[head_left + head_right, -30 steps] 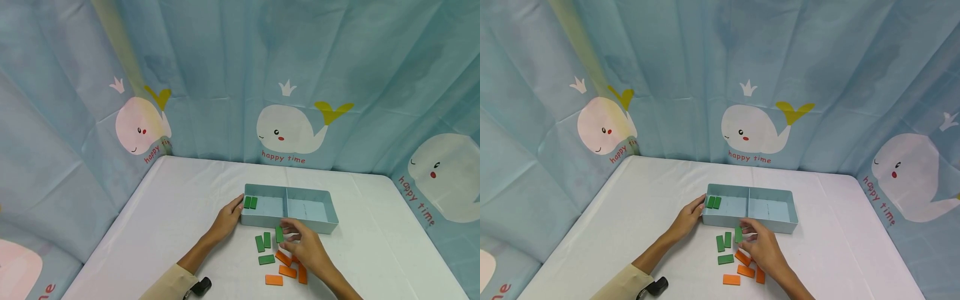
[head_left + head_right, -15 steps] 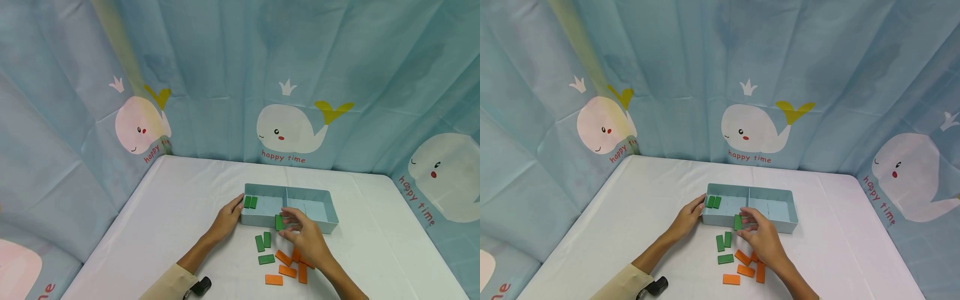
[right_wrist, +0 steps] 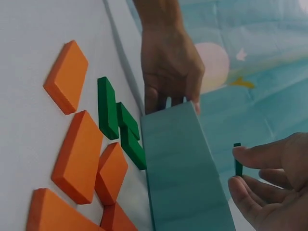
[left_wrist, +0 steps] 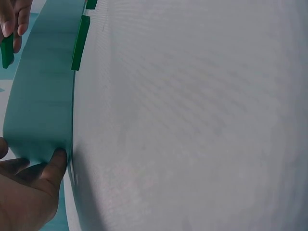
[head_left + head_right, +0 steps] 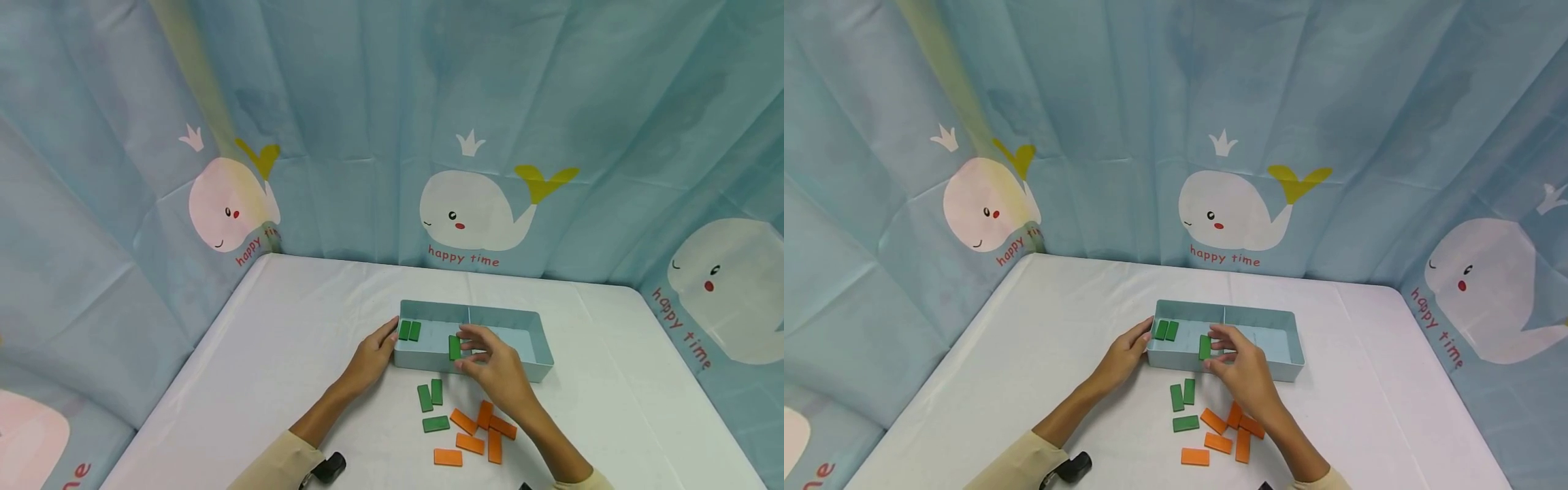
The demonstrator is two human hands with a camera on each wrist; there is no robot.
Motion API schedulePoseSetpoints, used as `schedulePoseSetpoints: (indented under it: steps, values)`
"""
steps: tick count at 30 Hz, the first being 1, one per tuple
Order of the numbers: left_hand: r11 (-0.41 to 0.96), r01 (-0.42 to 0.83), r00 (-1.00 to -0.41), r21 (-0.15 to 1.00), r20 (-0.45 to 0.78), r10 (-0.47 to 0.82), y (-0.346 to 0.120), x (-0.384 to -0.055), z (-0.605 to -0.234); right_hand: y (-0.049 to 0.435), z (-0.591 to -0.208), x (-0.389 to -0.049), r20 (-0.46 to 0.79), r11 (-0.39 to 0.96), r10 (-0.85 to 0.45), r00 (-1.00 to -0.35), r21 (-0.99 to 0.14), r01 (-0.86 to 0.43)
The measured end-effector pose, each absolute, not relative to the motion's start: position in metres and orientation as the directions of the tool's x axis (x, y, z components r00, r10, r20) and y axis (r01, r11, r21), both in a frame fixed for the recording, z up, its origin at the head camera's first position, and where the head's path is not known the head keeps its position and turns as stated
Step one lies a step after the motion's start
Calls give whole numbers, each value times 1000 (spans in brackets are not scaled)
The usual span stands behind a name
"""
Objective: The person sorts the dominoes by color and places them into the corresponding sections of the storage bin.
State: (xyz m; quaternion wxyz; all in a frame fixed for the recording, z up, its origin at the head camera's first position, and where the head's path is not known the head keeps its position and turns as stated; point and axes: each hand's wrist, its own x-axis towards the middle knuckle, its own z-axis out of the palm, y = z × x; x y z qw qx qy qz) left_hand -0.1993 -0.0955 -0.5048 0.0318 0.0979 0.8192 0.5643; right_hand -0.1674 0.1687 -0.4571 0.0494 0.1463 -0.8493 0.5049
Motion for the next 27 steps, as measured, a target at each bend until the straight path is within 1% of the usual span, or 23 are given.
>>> schedulePoseSetpoints:
  steps: [4, 15, 27]
  values:
    - [341, 126, -978, 931, 59, 199, -95, -200, -505, 166, -457, -173, 228, 437, -191, -955, -851, -290]
    - [355, 128, -979, 926, 61, 194, -96, -200, -507, 158, -454, -188, 163, 431, -179, -970, -873, -227]
    - [360, 132, -979, 923, 64, 195, -96, -201, -507, 142, -454, -204, 160, 412, -202, -966, -881, -232]
